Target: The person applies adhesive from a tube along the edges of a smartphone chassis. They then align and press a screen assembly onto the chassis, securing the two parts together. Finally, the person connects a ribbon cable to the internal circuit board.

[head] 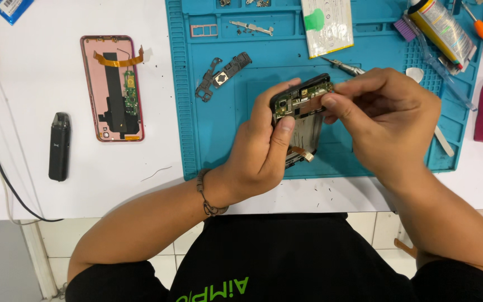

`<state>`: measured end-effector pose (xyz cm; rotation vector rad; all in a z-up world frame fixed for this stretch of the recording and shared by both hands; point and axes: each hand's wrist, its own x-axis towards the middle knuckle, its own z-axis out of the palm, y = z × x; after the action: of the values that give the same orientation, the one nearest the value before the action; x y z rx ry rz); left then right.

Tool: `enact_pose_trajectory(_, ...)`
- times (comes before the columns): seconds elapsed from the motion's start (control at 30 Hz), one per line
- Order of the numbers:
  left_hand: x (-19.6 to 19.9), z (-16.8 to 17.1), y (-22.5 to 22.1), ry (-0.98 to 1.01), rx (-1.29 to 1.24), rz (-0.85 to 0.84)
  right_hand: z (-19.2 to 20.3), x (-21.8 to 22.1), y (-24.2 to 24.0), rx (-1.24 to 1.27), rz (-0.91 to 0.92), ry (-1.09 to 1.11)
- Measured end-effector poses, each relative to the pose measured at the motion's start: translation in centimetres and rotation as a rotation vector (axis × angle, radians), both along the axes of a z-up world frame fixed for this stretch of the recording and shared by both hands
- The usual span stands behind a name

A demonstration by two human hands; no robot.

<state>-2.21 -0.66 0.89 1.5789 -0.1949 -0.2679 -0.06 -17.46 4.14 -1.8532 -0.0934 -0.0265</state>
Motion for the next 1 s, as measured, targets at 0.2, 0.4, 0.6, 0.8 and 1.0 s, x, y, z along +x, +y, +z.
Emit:
enact_pose_trajectory(0.2, -0.2, 0.0, 0.0, -0.024, 0.021, 0.011, -0.2, 0.2, -0.5, -0.277, 0.082, -0.321)
enact_pose_trajectory(0.4, -0.3, -0.1, 0.1, -0.038, -0.001, 0.007, -0.2, 0.1, -0.9, -0.389, 0.112, -0.402)
enact_pose_trajectory(0.6, -0.1, -0.1, 0.5, -0.078, 0.079, 0.018, -0.3, 0.6, -0.7, -0.279, 0.123, -0.168)
enact_pose_trajectory(0.8, 0.4, 0.6, 0.7, -0.057, 0.095, -0.011, -1.1, 0.9, -1.7, -0.248, 0.19, -0.042)
enact_pose_trajectory(1.0, 0.9, 0.3, 0.7, -0.075, 0.097, 0.04, -1.7, 0.9, -1.5, -0.224, 0.166, -0.05)
